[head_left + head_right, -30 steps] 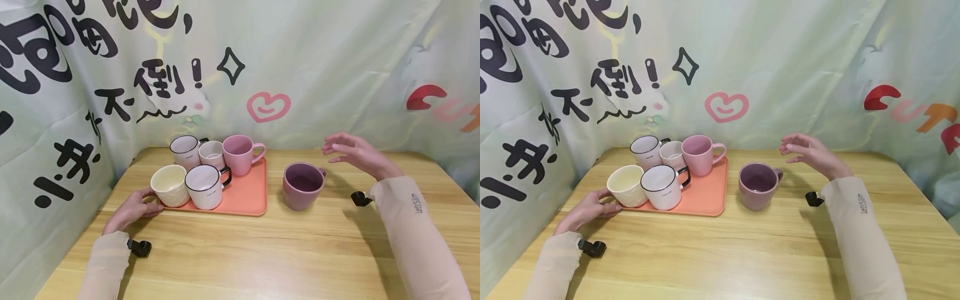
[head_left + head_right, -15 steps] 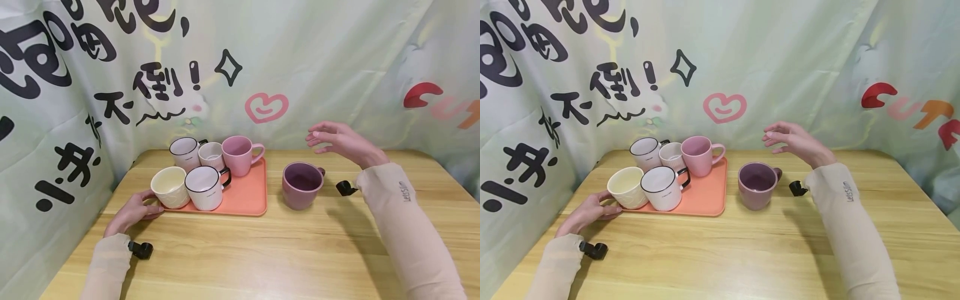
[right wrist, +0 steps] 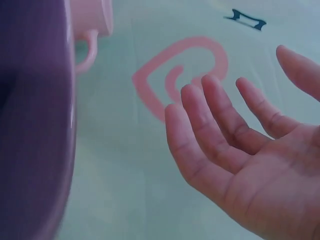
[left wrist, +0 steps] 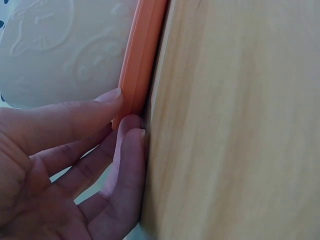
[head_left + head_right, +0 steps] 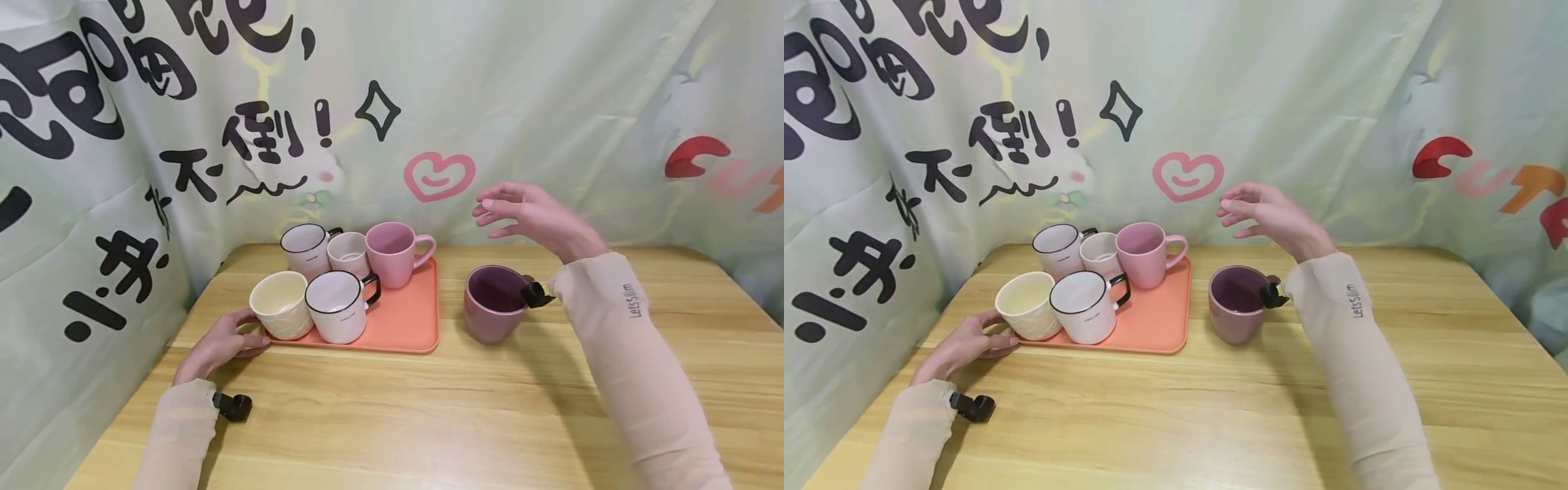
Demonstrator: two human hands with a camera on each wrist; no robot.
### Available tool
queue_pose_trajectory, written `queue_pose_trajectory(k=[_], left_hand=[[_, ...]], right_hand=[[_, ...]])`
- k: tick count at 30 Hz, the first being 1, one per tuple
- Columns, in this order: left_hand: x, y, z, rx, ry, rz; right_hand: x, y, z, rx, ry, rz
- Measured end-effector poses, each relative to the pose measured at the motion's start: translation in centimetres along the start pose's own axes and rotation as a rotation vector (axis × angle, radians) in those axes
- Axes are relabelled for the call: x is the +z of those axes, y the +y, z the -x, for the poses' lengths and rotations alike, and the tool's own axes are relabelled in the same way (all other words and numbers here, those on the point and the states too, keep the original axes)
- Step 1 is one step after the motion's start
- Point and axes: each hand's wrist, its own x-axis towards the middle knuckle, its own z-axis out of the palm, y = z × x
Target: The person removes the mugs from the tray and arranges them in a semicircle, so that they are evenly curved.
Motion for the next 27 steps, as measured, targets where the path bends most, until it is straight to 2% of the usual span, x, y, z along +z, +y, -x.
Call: queue_pose_trajectory(k=[12, 20, 27], left_hand=[[0.0, 0.0, 0.0, -0.002, 0.001, -0.005], [0.1, 0.3, 0.0, 0.008, -0.012, 0.01], [0.0, 0.1, 0.0, 0.005, 0.004, -0.009]], right_hand=[[3.1, -0.7, -1.3, -0.004, -0.026, -0.094], [4.9, -0.9, -2.0, -0.015, -0.074, -0.138], [6.8, -0.8, -2.7, -0.03, -0.118, -0.176]])
